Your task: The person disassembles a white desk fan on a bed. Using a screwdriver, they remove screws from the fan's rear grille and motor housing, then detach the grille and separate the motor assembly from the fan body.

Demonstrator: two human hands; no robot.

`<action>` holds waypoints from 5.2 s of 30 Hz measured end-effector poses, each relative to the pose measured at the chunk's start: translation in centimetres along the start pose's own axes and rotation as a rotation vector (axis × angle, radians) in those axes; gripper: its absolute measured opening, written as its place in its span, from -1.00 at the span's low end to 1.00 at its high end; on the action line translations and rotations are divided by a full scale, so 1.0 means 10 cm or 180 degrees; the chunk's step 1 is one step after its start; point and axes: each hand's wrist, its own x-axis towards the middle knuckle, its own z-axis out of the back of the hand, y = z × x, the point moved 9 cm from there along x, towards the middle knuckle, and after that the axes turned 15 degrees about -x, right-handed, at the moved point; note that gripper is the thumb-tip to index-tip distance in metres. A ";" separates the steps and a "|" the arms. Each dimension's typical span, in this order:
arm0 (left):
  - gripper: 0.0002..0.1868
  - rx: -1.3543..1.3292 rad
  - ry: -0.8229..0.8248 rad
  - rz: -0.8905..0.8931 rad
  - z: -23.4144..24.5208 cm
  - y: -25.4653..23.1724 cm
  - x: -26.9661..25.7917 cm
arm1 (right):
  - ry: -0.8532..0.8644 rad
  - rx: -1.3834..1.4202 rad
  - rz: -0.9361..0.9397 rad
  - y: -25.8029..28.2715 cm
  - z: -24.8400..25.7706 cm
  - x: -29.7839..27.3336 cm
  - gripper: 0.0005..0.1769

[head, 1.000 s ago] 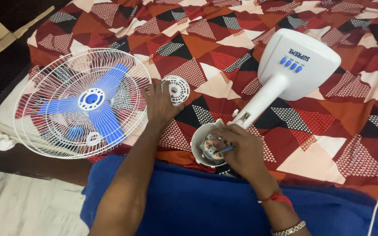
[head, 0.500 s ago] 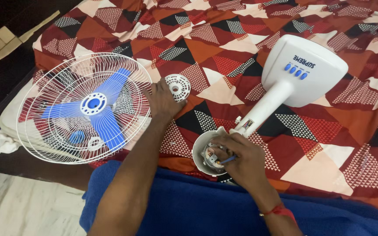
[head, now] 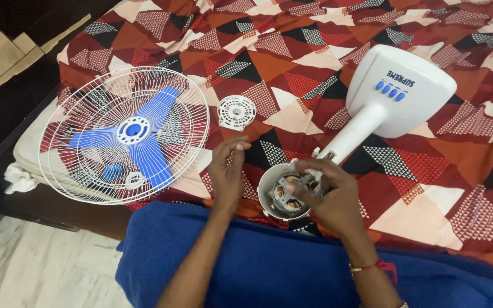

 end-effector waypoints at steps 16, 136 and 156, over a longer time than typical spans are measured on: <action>0.14 -0.1311 0.0431 0.1488 -0.47 0.22 -0.76 | -0.0290 0.1170 -0.0922 -0.99 0.15 -0.18 -0.49; -0.30 -0.1656 0.0706 0.1055 -0.34 -0.18 -0.67 | -0.0565 -0.2677 0.1406 -0.09 0.15 0.30 0.01; 0.12 -0.0676 0.1307 -0.0712 -0.70 -2.56 0.76 | -0.0781 -0.1528 0.1059 0.58 0.62 0.62 -0.51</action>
